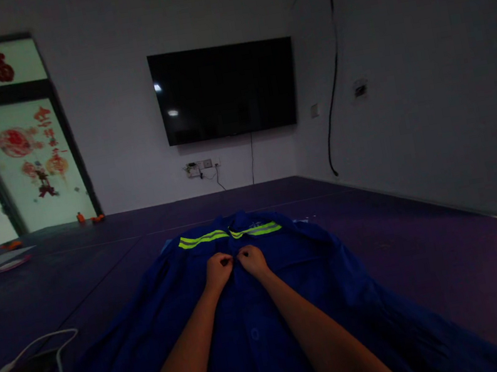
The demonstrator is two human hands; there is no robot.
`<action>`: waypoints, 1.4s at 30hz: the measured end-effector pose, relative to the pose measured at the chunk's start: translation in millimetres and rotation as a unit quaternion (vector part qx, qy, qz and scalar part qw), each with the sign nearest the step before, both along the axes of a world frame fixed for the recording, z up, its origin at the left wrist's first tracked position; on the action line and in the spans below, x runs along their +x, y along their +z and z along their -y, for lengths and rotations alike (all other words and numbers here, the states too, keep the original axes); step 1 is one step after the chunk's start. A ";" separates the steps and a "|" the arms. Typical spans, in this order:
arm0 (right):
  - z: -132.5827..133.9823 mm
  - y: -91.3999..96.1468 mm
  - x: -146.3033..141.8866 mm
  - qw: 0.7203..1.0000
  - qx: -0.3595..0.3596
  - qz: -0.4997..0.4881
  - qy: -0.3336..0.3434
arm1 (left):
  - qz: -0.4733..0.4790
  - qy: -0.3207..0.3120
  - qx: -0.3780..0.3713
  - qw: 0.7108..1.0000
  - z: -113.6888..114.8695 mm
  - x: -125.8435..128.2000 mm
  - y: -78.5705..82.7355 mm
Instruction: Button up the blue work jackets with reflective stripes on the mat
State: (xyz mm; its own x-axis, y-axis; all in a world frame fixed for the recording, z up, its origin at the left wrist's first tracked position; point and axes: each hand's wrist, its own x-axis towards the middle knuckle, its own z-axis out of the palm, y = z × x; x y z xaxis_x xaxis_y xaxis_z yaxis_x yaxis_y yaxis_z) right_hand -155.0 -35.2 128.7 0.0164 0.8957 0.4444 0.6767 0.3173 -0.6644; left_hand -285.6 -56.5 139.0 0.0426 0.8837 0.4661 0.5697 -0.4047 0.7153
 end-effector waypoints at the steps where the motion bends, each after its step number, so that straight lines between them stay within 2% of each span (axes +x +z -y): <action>1: -0.2 -0.1 0.1 1.000 -0.001 0.001 0.000 | -0.003 -0.001 0.002 1.000 0.2 0.2 0.3; 16: 6.1 1.5 -0.4 0.999 -0.008 -0.032 0.021 | 0.002 0.000 -0.014 1.000 -1.4 1.5 -5.0; 27: 5.9 1.0 0.0 0.999 -0.017 -0.023 0.023 | -0.058 0.008 -0.008 0.998 -1.9 1.7 -3.6; 42: 9.0 3.9 -0.9 0.999 -0.023 -0.030 0.019 | 0.002 -0.021 -0.002 1.000 0.2 2.1 -4.0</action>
State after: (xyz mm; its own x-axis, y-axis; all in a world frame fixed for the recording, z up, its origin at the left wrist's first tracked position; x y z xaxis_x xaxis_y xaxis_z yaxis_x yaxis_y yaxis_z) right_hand -155.9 -44.3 132.6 0.0071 0.9154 0.4024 0.6224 0.3109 -0.7183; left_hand -283.5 -56.7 135.0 0.0786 0.8833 0.4622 0.5499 -0.4252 0.7189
